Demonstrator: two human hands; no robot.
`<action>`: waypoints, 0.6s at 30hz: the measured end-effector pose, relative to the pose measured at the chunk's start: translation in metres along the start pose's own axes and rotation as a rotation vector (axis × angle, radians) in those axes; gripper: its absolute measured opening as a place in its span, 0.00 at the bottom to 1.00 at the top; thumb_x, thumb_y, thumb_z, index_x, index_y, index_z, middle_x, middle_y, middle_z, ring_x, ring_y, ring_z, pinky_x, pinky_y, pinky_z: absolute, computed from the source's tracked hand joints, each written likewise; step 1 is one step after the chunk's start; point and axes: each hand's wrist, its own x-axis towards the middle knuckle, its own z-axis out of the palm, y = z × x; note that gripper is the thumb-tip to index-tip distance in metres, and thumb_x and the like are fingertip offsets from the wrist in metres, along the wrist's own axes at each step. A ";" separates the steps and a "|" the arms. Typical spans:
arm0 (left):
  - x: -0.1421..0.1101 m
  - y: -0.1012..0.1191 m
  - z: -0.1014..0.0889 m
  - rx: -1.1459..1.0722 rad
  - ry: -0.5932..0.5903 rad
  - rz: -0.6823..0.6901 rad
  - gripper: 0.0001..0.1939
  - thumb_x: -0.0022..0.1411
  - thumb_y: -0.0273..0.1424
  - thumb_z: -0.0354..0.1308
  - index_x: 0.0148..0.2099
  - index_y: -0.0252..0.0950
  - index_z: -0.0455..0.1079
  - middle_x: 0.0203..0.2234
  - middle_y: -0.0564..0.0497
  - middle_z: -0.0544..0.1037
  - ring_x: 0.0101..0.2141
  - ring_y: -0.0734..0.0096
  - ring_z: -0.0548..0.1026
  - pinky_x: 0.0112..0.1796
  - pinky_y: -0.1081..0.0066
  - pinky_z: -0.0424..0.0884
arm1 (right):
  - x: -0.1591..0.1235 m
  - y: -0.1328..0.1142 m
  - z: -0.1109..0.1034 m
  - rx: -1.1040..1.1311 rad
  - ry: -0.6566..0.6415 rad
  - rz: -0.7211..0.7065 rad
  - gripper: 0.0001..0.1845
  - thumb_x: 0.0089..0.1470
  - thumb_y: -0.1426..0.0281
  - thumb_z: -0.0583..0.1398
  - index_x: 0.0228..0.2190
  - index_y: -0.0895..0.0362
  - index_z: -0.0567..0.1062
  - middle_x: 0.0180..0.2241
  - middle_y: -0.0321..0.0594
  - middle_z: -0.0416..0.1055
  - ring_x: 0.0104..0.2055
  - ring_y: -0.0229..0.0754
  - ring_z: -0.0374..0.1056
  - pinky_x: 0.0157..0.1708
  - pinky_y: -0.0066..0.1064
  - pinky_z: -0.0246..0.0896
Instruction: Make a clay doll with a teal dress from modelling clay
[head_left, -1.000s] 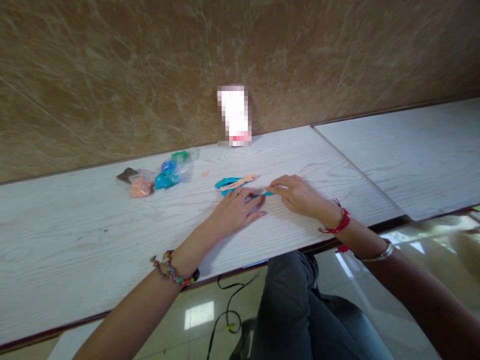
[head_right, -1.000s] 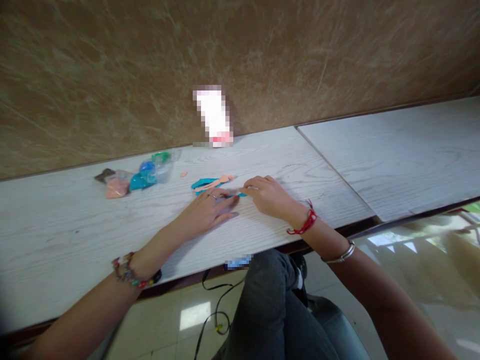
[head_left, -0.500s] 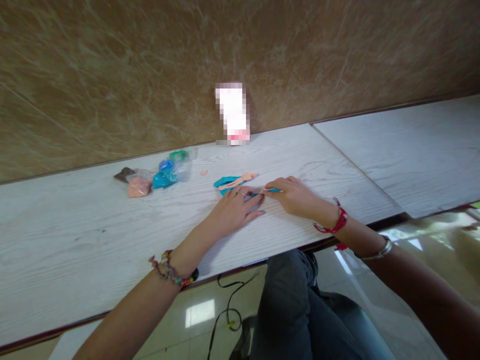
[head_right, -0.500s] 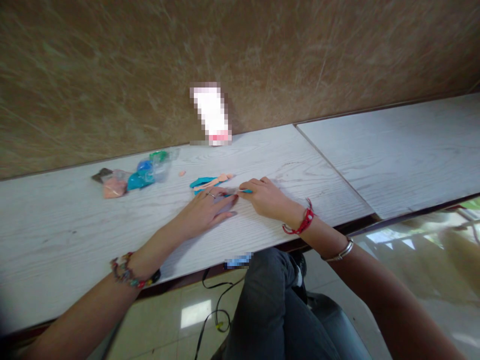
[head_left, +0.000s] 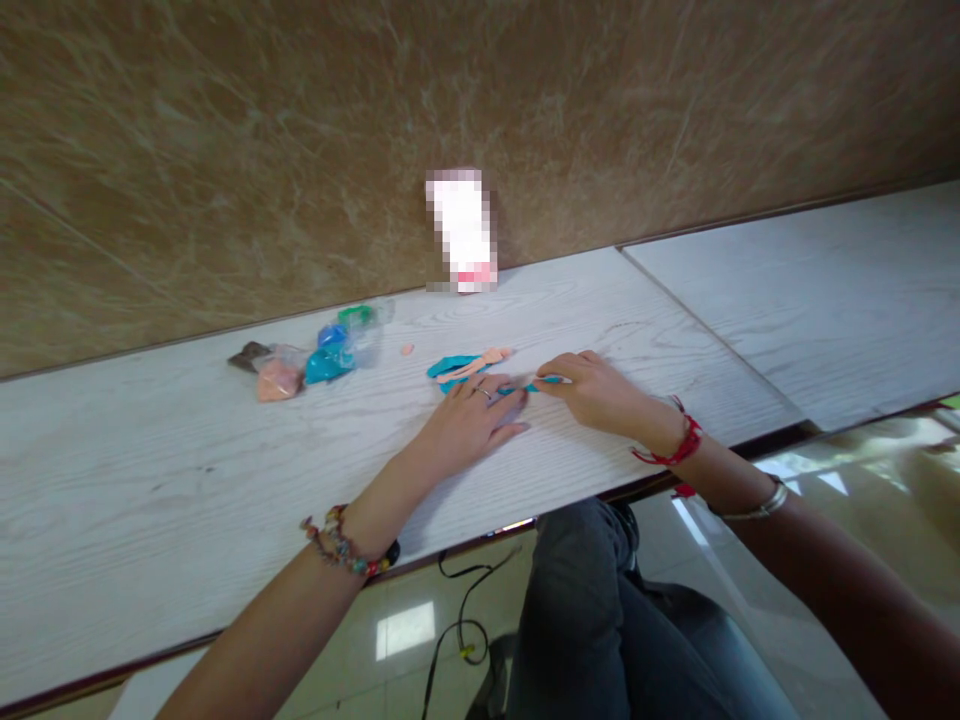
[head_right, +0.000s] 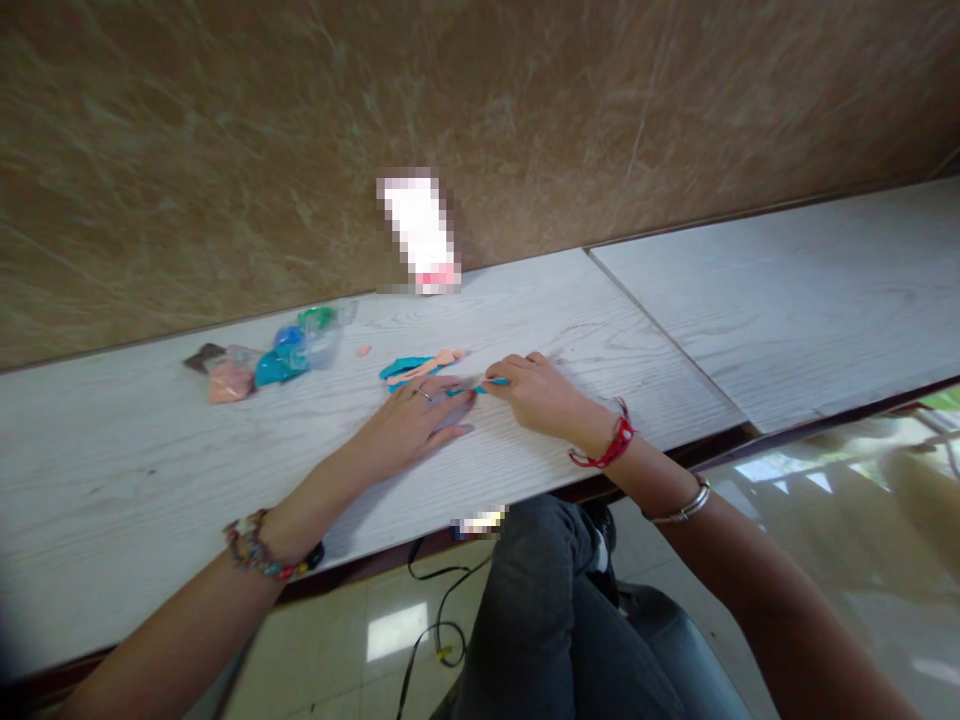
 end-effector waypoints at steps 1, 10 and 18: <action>0.000 0.001 -0.001 0.000 -0.008 0.011 0.22 0.66 0.43 0.46 0.56 0.35 0.63 0.53 0.43 0.68 0.53 0.56 0.63 0.52 0.56 0.63 | -0.001 0.001 0.000 0.015 0.015 0.014 0.23 0.53 0.83 0.49 0.45 0.58 0.74 0.45 0.46 0.72 0.45 0.44 0.65 0.39 0.36 0.58; 0.001 0.004 -0.008 -0.022 -0.105 -0.013 0.24 0.67 0.41 0.45 0.59 0.34 0.60 0.56 0.45 0.66 0.55 0.58 0.62 0.54 0.57 0.61 | -0.010 0.003 -0.003 0.038 0.045 0.064 0.26 0.50 0.85 0.48 0.48 0.60 0.72 0.45 0.47 0.72 0.44 0.43 0.65 0.40 0.35 0.58; 0.007 0.003 -0.003 -0.044 -0.063 -0.056 0.28 0.66 0.44 0.44 0.61 0.32 0.56 0.56 0.42 0.66 0.56 0.58 0.61 0.55 0.57 0.60 | -0.008 -0.001 -0.003 0.001 -0.038 0.056 0.22 0.52 0.83 0.51 0.45 0.57 0.75 0.47 0.47 0.71 0.43 0.44 0.65 0.39 0.36 0.57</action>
